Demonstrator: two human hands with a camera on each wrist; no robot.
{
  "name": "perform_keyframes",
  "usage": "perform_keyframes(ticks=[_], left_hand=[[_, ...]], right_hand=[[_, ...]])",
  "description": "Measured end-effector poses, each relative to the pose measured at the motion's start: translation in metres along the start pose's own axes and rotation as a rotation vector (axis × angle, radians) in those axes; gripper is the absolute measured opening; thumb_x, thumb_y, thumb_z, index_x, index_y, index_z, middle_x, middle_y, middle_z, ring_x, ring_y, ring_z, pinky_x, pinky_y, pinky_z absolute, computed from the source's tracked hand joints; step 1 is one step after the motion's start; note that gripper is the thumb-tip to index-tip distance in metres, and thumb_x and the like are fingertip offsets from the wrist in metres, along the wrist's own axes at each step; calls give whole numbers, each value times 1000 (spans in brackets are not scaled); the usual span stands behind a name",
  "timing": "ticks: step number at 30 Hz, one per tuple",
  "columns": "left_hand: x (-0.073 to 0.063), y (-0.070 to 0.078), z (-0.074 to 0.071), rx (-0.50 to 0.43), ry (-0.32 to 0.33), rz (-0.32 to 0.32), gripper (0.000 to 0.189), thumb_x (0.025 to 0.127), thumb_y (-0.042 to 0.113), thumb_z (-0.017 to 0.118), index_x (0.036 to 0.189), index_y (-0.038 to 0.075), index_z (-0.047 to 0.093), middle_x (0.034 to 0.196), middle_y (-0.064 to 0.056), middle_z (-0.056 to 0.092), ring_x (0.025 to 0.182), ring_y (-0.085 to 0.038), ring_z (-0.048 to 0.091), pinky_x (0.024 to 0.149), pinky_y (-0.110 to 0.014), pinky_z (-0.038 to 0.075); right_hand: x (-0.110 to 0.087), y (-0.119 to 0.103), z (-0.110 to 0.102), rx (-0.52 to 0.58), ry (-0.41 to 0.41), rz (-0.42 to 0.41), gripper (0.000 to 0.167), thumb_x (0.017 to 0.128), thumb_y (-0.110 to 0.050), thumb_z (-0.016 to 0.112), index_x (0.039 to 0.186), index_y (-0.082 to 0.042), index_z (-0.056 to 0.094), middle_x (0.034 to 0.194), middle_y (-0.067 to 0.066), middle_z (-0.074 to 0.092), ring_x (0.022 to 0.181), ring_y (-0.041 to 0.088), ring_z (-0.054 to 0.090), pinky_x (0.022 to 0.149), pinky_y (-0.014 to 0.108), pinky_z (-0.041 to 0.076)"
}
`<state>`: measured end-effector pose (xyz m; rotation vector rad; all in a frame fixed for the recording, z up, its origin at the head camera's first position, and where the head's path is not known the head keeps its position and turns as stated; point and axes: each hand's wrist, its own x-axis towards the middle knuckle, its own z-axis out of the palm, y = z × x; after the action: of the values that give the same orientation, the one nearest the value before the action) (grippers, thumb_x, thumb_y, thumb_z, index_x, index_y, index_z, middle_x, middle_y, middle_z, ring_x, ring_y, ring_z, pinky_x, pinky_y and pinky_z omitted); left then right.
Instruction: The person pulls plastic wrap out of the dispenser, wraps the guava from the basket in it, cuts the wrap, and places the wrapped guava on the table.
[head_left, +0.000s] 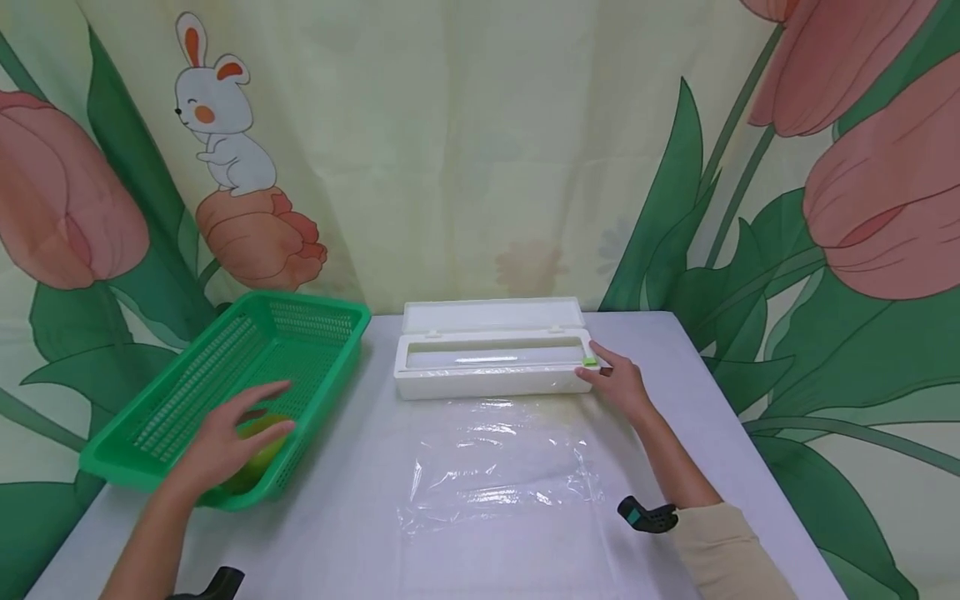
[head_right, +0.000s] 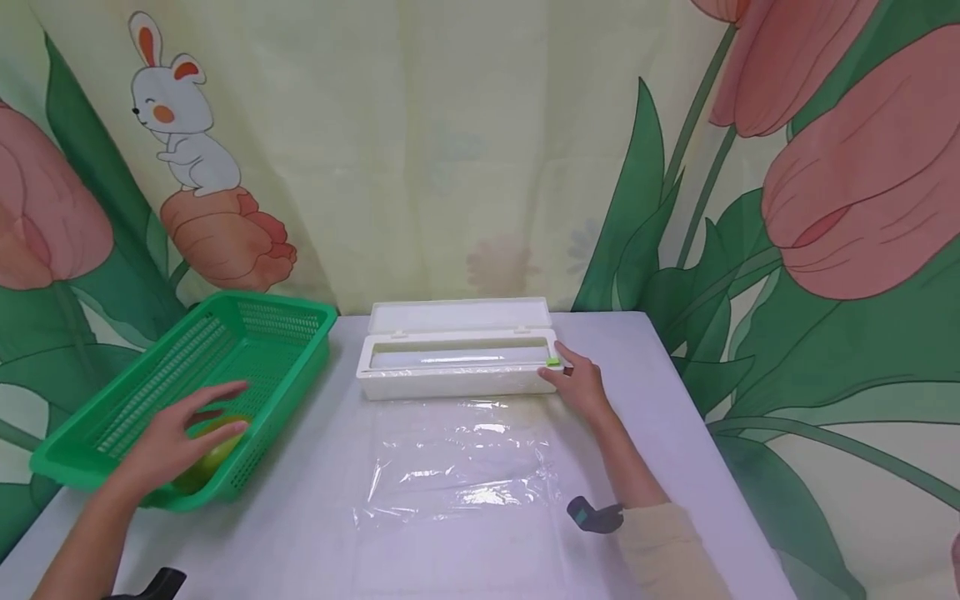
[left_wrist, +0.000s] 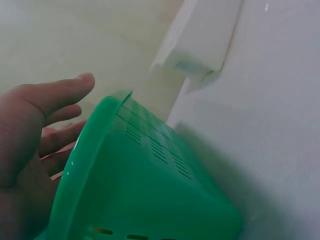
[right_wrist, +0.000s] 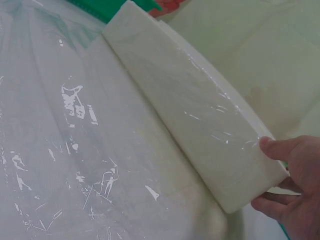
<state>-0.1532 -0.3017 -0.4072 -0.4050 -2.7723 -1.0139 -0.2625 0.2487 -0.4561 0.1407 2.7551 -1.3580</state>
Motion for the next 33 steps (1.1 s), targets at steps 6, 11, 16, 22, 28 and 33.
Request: perform_keyframes(ticks=[6, 11, 16, 22, 28, 33], left_hand=[[-7, -14, -2, 33, 3, -2, 51, 92, 24, 67, 139, 14, 51, 131, -14, 57, 111, 22, 38, 85, -7, 46], [-7, -20, -4, 73, -16, -15, 55, 90, 26, 69, 139, 9, 50, 132, -15, 57, 109, 20, 39, 83, -15, 52], [-5, -23, -7, 153, -59, -31, 58, 88, 29, 71, 137, 5, 50, 132, -20, 56, 115, -25, 54, 83, -45, 53], [-2, -24, -8, 188, -155, -89, 61, 88, 31, 71, 137, 2, 49, 133, -27, 52, 113, -42, 53, 78, -44, 47], [-3, -26, -7, 205, -198, -129, 65, 84, 29, 75, 135, -1, 49, 131, -29, 53, 111, -42, 53, 77, -42, 46], [-2, -27, -5, 219, -226, -159, 67, 80, 25, 78, 134, -3, 50, 128, -30, 54, 105, -39, 56, 72, -37, 45]], right_hand=[[-2, 2, 5, -4, 5, -7, 73, 91, -34, 67, 152, -17, 30, 155, 18, 32, 125, 34, 54, 96, 39, 50], [0, 0, 4, -9, 20, -14, 72, 91, -35, 67, 151, -18, 31, 155, 18, 34, 123, 32, 55, 89, 31, 50], [3, -1, 3, -11, 26, -12, 72, 91, -34, 67, 151, -18, 31, 154, 18, 34, 122, 32, 55, 88, 30, 49], [3, -1, 3, -16, 35, -6, 72, 91, -33, 67, 151, -18, 32, 153, 19, 37, 120, 31, 57, 83, 26, 48], [1, 1, 3, -5, 29, -8, 72, 90, -32, 68, 151, -16, 32, 153, 20, 36, 119, 32, 57, 77, 19, 46], [-1, 2, 3, 3, 43, -17, 71, 91, -30, 67, 151, -15, 33, 152, 21, 37, 116, 32, 58, 74, 18, 46]])
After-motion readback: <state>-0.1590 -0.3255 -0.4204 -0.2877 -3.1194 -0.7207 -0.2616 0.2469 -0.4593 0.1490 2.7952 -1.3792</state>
